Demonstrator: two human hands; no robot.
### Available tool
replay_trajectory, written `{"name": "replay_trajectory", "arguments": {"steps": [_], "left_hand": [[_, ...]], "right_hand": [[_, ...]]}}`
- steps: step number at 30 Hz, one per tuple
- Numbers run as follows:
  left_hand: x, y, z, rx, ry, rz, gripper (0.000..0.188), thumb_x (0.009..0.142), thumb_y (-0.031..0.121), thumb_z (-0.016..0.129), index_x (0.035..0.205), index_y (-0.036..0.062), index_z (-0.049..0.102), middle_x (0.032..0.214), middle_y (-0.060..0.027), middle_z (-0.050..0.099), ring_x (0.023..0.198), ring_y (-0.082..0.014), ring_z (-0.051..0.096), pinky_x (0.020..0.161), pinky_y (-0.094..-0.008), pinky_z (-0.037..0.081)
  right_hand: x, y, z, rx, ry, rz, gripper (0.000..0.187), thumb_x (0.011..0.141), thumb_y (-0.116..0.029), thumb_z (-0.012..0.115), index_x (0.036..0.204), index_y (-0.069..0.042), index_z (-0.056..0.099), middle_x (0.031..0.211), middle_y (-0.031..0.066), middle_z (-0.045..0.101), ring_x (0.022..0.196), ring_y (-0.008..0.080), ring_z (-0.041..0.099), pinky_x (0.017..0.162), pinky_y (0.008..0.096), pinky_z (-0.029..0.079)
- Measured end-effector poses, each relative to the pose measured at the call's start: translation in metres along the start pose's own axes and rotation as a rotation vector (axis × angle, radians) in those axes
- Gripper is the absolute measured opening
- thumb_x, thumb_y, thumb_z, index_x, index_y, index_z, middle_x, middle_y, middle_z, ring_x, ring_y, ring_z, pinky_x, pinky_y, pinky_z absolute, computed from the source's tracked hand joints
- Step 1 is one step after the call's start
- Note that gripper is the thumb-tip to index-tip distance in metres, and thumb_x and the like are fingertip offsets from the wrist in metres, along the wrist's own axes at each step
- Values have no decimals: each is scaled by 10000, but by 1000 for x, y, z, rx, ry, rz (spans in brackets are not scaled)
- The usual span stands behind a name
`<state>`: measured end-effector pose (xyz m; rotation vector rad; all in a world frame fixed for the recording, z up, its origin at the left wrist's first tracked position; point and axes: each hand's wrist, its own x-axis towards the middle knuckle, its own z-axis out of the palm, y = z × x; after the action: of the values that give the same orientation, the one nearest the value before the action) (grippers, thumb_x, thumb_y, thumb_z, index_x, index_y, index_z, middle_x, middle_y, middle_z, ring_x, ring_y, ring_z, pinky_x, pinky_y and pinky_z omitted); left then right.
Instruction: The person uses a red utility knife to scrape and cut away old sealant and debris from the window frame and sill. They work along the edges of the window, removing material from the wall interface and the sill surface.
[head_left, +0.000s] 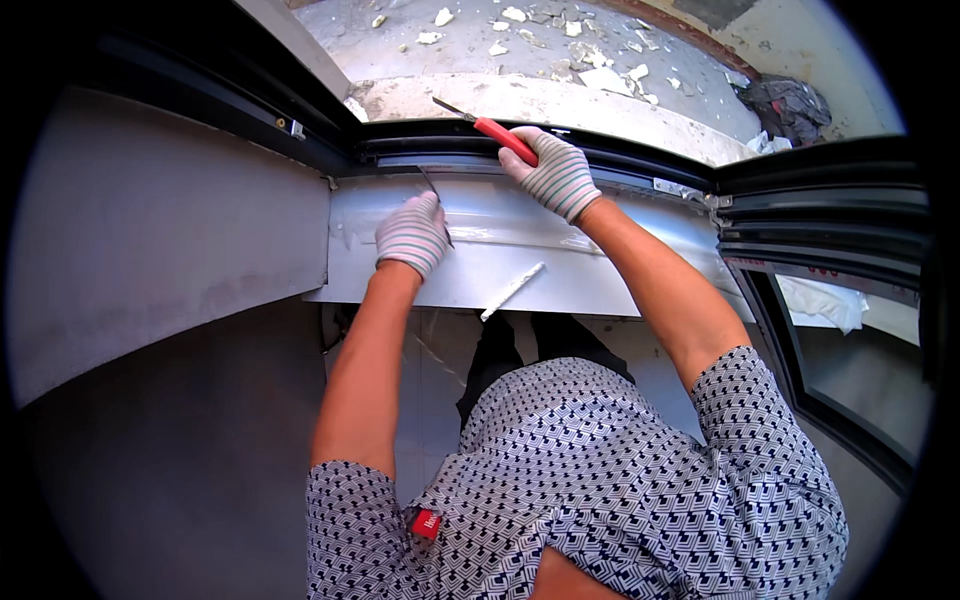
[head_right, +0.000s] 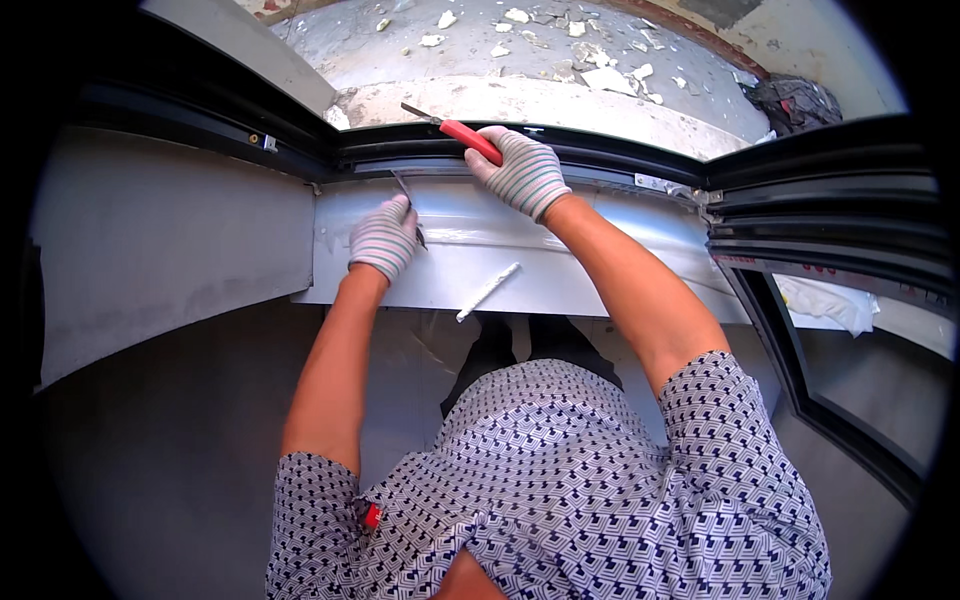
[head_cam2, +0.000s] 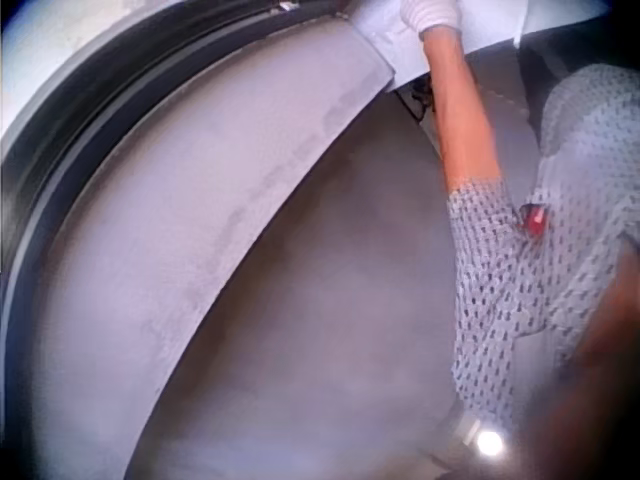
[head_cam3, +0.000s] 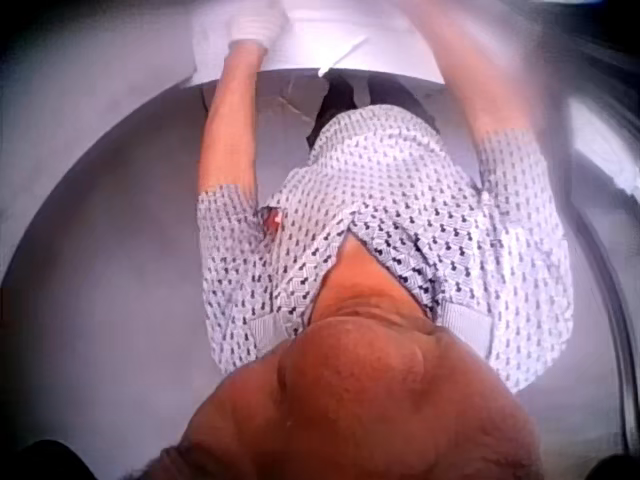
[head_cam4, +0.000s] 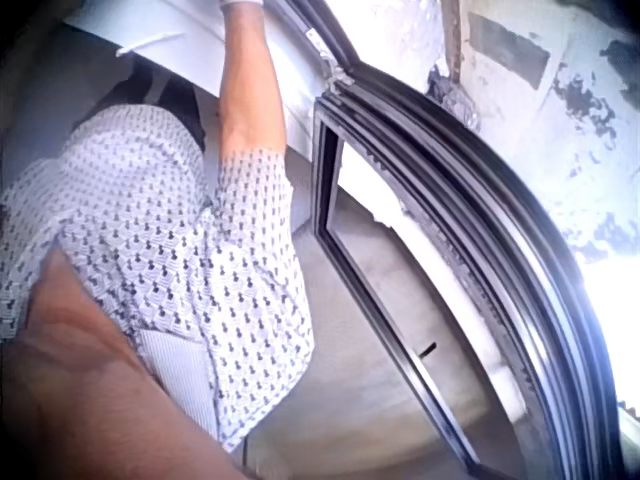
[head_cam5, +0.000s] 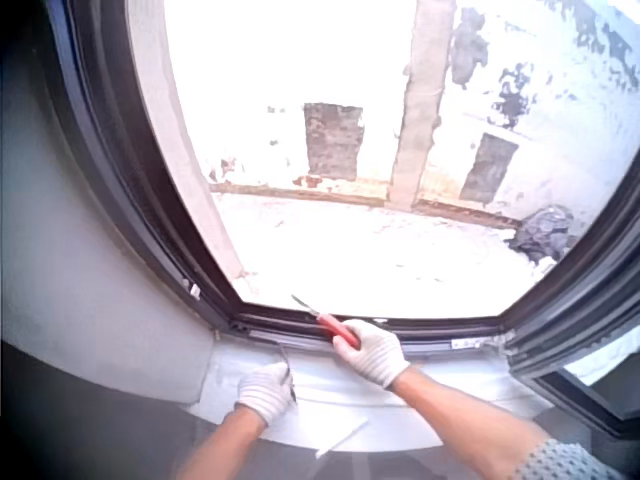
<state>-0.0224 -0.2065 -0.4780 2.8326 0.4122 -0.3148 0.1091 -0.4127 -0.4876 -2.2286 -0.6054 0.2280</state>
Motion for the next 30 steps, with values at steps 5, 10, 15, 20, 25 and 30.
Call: {"name": "replay_trajectory", "arguments": {"steps": [5, 10, 15, 20, 25, 30], "left_hand": [[-59, 62, 42, 50, -294, 312, 189, 970, 225, 553, 1030, 69, 640, 1001, -203, 695, 923, -422, 685, 803, -529, 540], [-119, 92, 75, -120, -399, 621, 153, 965, 200, 584, 957, 55, 628, 889, -180, 657, 821, -396, 670, 724, -488, 536], [-125, 101, 83, -84, -518, 728, 187, 975, 211, 575, 948, 41, 646, 887, -181, 661, 820, -389, 679, 729, -482, 545], [-118, 101, 91, -82, -663, 936, 173, 956, 208, 600, 934, 39, 625, 875, -173, 664, 809, -401, 677, 722, -476, 552], [-121, 109, 105, -107, -861, 1012, 200, 965, 239, 599, 946, 41, 626, 920, -168, 675, 851, -400, 672, 752, -471, 545], [-124, 126, 129, -103, -986, 1086, 239, 988, 268, 572, 998, 38, 635, 943, -187, 679, 916, -408, 670, 813, -469, 542]], "right_hand": [[-55, 18, 27, 26, 131, -126, 224, 919, -263, 680, 1075, -106, 648, 935, 182, 683, 847, 393, 685, 787, 462, 556], [-118, 21, 39, -23, 56, -82, 207, 903, -183, 698, 1079, -92, 636, 956, 177, 626, 882, 383, 645, 796, 468, 537], [-160, 48, 37, -183, 42, -23, 284, 875, -140, 695, 1148, -90, 632, 1102, 155, 628, 992, 367, 647, 861, 440, 551], [-195, 49, 52, -127, 23, 256, 315, 917, -126, 667, 1229, -100, 635, 1204, 173, 632, 1024, 382, 670, 882, 443, 558], [-235, 56, 62, -81, 117, 458, 395, 917, -50, 637, 1301, -145, 643, 1174, 167, 616, 940, 392, 679, 821, 441, 570], [-285, 93, 64, -51, 214, 580, 364, 1077, -404, 498, 1161, -62, 589, 838, 177, 664, 798, 349, 666, 757, 432, 533]]}}
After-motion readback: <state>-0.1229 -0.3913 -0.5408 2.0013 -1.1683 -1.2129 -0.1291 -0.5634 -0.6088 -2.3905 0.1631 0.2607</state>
